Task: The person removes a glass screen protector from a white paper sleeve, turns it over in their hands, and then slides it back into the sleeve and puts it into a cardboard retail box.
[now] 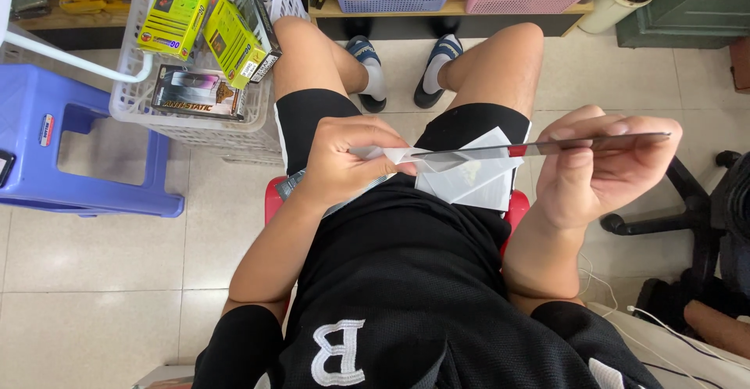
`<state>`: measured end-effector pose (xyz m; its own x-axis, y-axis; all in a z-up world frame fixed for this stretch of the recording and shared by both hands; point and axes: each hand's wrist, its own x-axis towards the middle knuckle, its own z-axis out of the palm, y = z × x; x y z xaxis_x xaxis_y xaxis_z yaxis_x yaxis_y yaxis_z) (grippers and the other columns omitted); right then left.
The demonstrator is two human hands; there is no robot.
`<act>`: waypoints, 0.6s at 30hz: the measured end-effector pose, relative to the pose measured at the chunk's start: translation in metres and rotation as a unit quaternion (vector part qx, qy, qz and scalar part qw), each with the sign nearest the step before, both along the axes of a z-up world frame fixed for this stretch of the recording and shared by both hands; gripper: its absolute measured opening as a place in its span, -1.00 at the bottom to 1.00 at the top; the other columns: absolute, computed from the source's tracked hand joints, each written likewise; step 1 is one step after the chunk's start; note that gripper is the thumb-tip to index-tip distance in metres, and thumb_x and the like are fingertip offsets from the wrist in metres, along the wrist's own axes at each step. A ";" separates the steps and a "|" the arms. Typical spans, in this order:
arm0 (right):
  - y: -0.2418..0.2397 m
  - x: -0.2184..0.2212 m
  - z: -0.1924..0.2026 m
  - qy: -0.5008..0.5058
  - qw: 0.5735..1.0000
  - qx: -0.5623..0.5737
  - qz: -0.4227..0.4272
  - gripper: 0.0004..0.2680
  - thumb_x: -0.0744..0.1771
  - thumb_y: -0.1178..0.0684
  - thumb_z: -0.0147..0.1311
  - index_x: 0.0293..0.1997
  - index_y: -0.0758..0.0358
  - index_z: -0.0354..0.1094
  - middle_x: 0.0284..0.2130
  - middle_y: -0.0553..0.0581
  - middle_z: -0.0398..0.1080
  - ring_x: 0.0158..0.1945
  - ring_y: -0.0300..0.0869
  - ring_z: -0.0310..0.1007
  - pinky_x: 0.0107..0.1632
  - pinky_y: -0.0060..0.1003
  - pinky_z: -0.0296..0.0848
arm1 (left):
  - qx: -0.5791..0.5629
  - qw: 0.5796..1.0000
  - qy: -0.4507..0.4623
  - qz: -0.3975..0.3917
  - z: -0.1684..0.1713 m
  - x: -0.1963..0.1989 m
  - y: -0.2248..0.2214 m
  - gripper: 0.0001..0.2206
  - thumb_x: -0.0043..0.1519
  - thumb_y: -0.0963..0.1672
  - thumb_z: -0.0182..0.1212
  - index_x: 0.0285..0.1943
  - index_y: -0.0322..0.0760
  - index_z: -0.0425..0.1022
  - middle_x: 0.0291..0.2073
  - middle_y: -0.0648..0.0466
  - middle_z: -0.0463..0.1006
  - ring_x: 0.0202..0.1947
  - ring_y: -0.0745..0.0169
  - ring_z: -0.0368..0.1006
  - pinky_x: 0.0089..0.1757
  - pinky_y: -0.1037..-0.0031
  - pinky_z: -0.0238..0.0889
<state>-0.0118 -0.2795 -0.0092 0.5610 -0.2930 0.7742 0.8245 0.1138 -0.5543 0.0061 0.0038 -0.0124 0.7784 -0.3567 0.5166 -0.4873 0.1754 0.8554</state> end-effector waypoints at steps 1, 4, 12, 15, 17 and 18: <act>-0.001 -0.002 0.000 0.017 1.000 -0.012 0.003 -0.67 0.40 0.05 0.34 0.03 0.23 0.08 -0.40 0.15 0.35 -0.52 -0.10 0.36 -0.44 -0.30 0.34 | 0.005 1.000 0.001 -0.005 -0.002 0.001 0.001 -0.86 0.13 -0.35 0.36 -0.17 -0.47 0.61 -0.26 -0.02 0.65 -0.25 0.31 0.62 -0.15 0.55 0.48; -0.006 -0.011 -0.003 0.053 0.998 -0.039 0.009 -0.68 0.43 0.11 0.34 0.04 0.31 0.09 -0.39 0.22 0.36 -0.45 -0.07 0.38 -0.36 -0.32 0.36 | 0.022 1.000 -0.003 -0.002 -0.002 0.004 0.001 -0.87 0.15 -0.31 0.42 -0.15 -0.48 0.62 -0.26 -0.02 0.66 -0.26 0.32 0.61 -0.18 0.57 0.45; 0.028 -0.008 0.040 0.105 0.983 -0.148 -0.039 -0.66 0.37 0.23 0.25 0.08 0.34 0.01 -0.22 0.13 0.27 -0.34 -0.14 0.47 -0.27 -0.35 0.47 | 0.072 0.996 -0.029 0.034 -0.001 0.004 -0.006 -0.82 0.16 -0.23 0.50 -0.14 -0.48 0.62 -0.29 -0.02 0.66 -0.32 0.33 0.58 -0.24 0.59 0.40; 0.021 -0.003 0.019 0.058 0.983 -0.162 -0.056 -0.58 0.36 0.23 0.30 0.14 0.29 -0.05 -0.01 0.06 0.13 -0.23 -0.16 0.51 -0.17 -0.33 0.58 | 0.092 0.990 -0.077 0.074 0.001 0.004 -0.008 -0.78 0.14 -0.20 0.53 -0.17 -0.47 0.59 -0.30 -0.04 0.65 -0.33 0.30 0.58 -0.23 0.57 0.40; 0.013 -0.001 -0.004 0.036 0.981 -0.183 -0.058 -0.57 0.38 0.25 0.35 0.19 0.25 -0.03 -0.03 0.08 0.19 -0.16 -0.12 0.52 -0.08 -0.31 0.58 | 0.099 0.980 -0.133 0.108 0.003 0.003 -0.008 -0.79 0.14 -0.19 0.54 -0.18 -0.44 0.61 -0.32 -0.03 0.65 -0.32 0.23 0.56 -0.20 0.52 0.37; 0.010 0.000 -0.006 0.036 0.981 -0.183 -0.057 -0.57 0.38 0.25 0.35 0.19 0.25 -0.03 -0.03 0.08 0.19 -0.16 -0.12 0.52 -0.08 -0.31 0.58 | 0.099 0.980 -0.132 0.108 0.003 0.003 -0.007 -0.79 0.14 -0.19 0.54 -0.18 -0.44 0.61 -0.32 -0.03 0.65 -0.32 0.23 0.56 -0.20 0.52 0.37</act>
<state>-0.0122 -0.2694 -0.0147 0.5979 -0.0669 0.7987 0.7773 -0.1948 -0.5982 0.0087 -0.0035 -0.0091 0.6947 -0.3120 0.6482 -0.7044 -0.1123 0.7009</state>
